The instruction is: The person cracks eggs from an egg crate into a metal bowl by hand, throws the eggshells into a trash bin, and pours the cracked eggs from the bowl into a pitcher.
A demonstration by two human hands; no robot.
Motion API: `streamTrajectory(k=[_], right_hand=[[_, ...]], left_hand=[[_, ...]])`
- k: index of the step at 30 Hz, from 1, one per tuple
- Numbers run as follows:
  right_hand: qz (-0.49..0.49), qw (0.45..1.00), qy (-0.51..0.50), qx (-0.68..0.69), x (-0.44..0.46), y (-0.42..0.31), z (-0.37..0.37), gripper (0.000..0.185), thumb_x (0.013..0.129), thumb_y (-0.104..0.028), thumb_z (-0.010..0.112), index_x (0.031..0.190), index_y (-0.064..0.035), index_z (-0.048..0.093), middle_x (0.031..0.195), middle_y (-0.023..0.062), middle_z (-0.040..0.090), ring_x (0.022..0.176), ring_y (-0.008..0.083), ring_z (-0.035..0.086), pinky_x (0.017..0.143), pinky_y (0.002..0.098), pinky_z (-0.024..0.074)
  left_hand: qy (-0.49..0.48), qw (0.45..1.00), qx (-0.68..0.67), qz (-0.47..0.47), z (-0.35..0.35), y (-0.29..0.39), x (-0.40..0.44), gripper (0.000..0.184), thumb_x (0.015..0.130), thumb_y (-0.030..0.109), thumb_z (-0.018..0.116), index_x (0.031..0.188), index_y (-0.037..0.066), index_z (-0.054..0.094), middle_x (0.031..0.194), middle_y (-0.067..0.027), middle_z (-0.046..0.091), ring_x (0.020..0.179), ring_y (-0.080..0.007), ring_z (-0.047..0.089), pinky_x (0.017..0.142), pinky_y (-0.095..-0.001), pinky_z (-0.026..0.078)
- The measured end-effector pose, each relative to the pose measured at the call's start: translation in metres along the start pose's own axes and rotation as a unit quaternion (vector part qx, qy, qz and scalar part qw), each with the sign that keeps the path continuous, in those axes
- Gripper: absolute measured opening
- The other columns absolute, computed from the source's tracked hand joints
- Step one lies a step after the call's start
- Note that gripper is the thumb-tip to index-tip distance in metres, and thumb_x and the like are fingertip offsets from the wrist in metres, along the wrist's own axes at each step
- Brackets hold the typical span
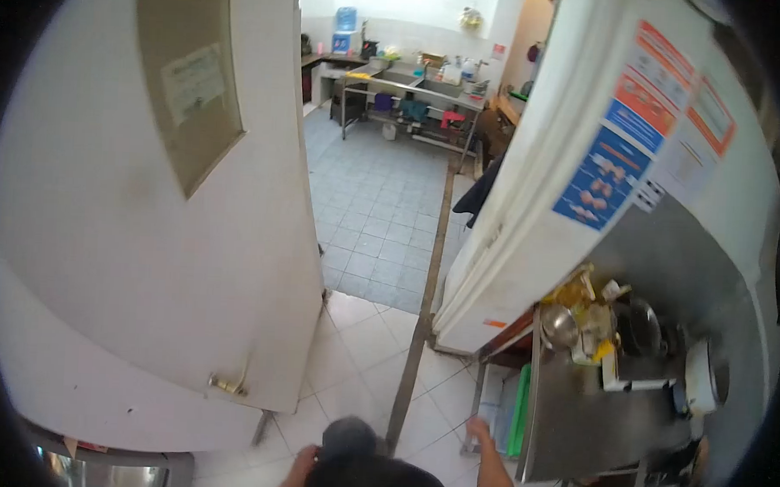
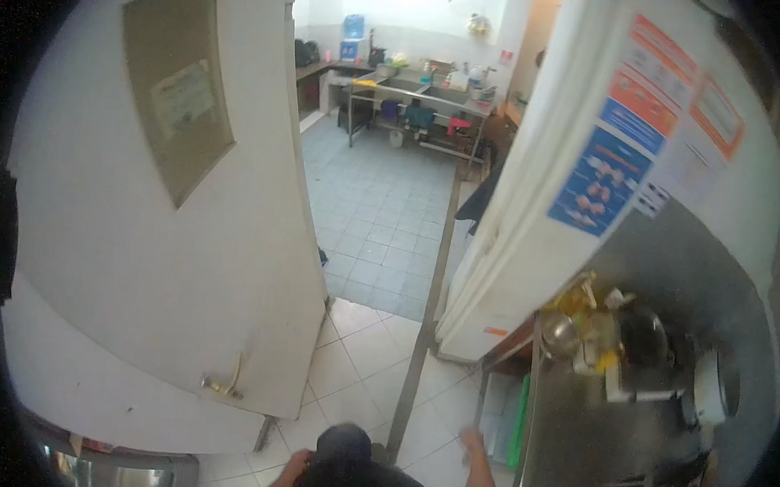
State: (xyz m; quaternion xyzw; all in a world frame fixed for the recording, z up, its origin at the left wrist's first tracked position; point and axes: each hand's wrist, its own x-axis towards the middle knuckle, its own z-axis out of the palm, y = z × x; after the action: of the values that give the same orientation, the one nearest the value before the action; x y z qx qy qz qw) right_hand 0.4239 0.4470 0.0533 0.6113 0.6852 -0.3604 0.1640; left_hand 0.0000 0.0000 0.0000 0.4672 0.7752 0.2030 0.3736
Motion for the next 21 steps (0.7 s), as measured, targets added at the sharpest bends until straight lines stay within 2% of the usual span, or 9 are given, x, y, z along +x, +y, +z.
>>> streamTrajectory(k=[3, 4, 5, 8, 11, 12, 14, 15, 21], right_hand=[[-0.142, 0.959, 0.212, 0.120, 0.167, -0.083, -0.202, 0.037, 0.098, -0.030, 0.050, 0.115, -0.0012, 0.066, 0.107, 0.0237, 0.069, 0.104, 0.0428, 0.065, 0.090, 0.0456, 0.0502], [-0.210, 0.918, 0.302, 0.151, 0.209, -0.132, -0.251, 0.032, 0.097, -0.027, 0.055, 0.110, -0.0001, 0.066, 0.094, 0.0176, 0.069, 0.087, 0.0301, 0.064, 0.077, 0.0403, 0.0504], [-0.277, 0.862, 0.384, 0.183, 0.237, -0.186, -0.290, 0.027, 0.096, -0.024, 0.060, 0.105, 0.0010, 0.065, 0.081, 0.0114, 0.068, 0.070, 0.0174, 0.062, 0.064, 0.0351, 0.0506], [-0.330, 0.805, 0.360, 0.338, 0.277, -0.309, -0.376, 0.021, 0.101, -0.019, 0.057, 0.109, -0.0016, 0.064, 0.081, 0.0064, 0.068, 0.068, 0.0134, 0.062, 0.061, 0.0304, 0.0499], [-0.231, 0.868, 0.257, 0.357, 0.425, -0.285, -0.344, 0.022, 0.105, -0.022, 0.053, 0.107, -0.0046, 0.065, 0.082, 0.0035, 0.068, 0.066, 0.0085, 0.059, 0.058, 0.0258, 0.0487], [-0.211, 0.887, 0.206, 0.357, 0.452, -0.264, -0.308, 0.025, 0.106, -0.025, 0.050, 0.104, -0.0050, 0.065, 0.079, 0.0030, 0.067, 0.066, 0.0098, 0.060, 0.058, 0.0279, 0.0493], [-0.159, 0.964, 0.040, 0.210, 0.462, -0.264, -0.269, 0.031, 0.106, -0.031, 0.047, 0.105, -0.0052, 0.064, 0.079, 0.0027, 0.066, 0.068, 0.0140, 0.062, 0.061, 0.0309, 0.0513], [-0.127, 0.977, -0.022, 0.172, 0.473, -0.283, -0.264, 0.031, 0.106, -0.031, 0.047, 0.105, -0.0050, 0.064, 0.081, 0.0037, 0.066, 0.070, 0.0153, 0.062, 0.063, 0.0321, 0.0512], [-0.103, 0.982, -0.134, 0.087, 0.664, -0.470, -0.328, 0.035, 0.104, -0.033, 0.046, 0.110, -0.0038, 0.065, 0.092, 0.0098, 0.066, 0.082, 0.0228, 0.062, 0.073, 0.0392, 0.0504]], left_hand=[[-0.141, 0.945, -0.200, -0.219, -0.074, 0.099, 0.177, 0.040, 0.079, 0.017, 0.073, 0.119, 0.011, 0.067, 0.107, -0.0048, 0.069, 0.093, -0.0241, 0.066, 0.082, -0.0401, 0.054], [-0.171, 0.908, -0.240, -0.298, -0.084, 0.108, 0.242, 0.040, 0.080, 0.024, 0.076, 0.117, 0.011, 0.068, 0.105, -0.0005, 0.069, 0.087, -0.0202, 0.066, 0.081, -0.0380, 0.055], [-0.114, 0.764, -0.354, -0.527, -0.067, 0.094, 0.306, 0.040, 0.081, 0.030, 0.079, 0.114, 0.011, 0.068, 0.101, -0.0001, 0.067, 0.079, -0.0200, 0.065, 0.080, -0.0356, 0.055], [-0.220, 0.779, -0.305, -0.502, -0.099, 0.072, 0.472, 0.041, 0.092, 0.030, 0.066, 0.130, 0.016, 0.064, 0.113, -0.0104, 0.063, 0.080, -0.0239, 0.063, 0.072, -0.0387, 0.055], [-0.232, 0.873, -0.318, -0.286, -0.169, 0.066, 0.632, 0.047, 0.090, 0.043, 0.066, 0.122, 0.009, 0.068, 0.115, -0.0127, 0.065, 0.081, -0.0257, 0.065, 0.070, -0.0398, 0.057], [-0.194, 0.869, -0.227, -0.394, -0.202, 0.092, 0.681, 0.052, 0.087, 0.044, 0.071, 0.122, 0.006, 0.068, 0.113, -0.0137, 0.068, 0.088, -0.0246, 0.068, 0.075, -0.0417, 0.059], [-0.129, 0.943, 0.114, -0.286, -0.245, 0.113, 0.779, 0.064, 0.071, 0.049, 0.082, 0.119, 0.009, 0.069, 0.119, -0.0177, 0.069, 0.106, -0.0340, 0.068, 0.090, -0.0490, 0.055], [0.024, 0.973, 0.093, -0.208, -0.271, 0.133, 0.806, 0.054, 0.071, 0.047, 0.082, 0.107, 0.007, 0.072, 0.111, -0.0201, 0.071, 0.106, -0.0355, 0.067, 0.093, -0.0463, 0.053], [0.232, 0.942, -0.223, -0.093, -0.459, 0.225, 1.040, 0.034, 0.084, 0.033, 0.073, 0.105, 0.007, 0.073, 0.093, -0.0153, 0.074, 0.084, -0.0298, 0.071, 0.076, -0.0394, 0.055]])
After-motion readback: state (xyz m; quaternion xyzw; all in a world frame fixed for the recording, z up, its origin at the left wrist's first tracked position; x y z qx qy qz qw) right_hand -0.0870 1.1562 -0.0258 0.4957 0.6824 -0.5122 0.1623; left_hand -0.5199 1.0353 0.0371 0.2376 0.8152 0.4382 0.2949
